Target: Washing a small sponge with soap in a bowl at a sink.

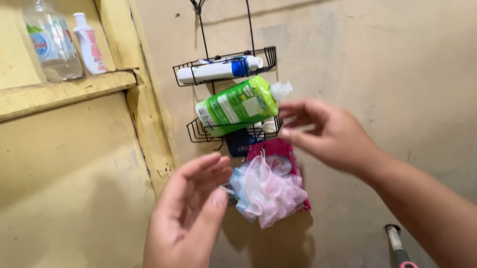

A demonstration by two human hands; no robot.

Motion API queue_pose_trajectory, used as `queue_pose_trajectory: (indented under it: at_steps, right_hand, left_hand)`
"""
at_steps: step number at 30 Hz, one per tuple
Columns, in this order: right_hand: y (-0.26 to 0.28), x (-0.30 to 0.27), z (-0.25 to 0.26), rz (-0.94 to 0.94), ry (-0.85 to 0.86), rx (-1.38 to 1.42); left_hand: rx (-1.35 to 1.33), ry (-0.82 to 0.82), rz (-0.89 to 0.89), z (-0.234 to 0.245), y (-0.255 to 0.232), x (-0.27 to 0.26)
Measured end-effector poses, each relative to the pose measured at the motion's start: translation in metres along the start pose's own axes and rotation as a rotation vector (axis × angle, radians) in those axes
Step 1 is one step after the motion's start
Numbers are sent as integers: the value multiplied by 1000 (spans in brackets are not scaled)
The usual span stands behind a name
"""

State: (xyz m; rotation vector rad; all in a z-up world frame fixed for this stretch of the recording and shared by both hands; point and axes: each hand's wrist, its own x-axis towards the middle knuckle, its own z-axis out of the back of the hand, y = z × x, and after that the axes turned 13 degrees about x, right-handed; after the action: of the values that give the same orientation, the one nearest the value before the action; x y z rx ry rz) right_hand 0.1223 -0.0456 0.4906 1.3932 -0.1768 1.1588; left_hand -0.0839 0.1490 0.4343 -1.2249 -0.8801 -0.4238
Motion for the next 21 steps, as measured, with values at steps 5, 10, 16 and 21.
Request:
queue_pose_trajectory:
  at_steps: [5, 10, 16, 21]
  right_hand:
    - [-38, 72, 31, 178, -232, -519]
    - [-92, 132, 56, 298, -249, -857]
    - [-97, 154, 42, -169, -221, -630]
    - [-115, 158, 34, -142, -256, -554]
  left_hand:
    - [5, 3, -29, -8, 38, 54]
    - [-30, 40, -84, -26, 70, 99]
    - [42, 10, -40, -33, 116, 147]
    - [76, -27, -29, -33, 148, 161]
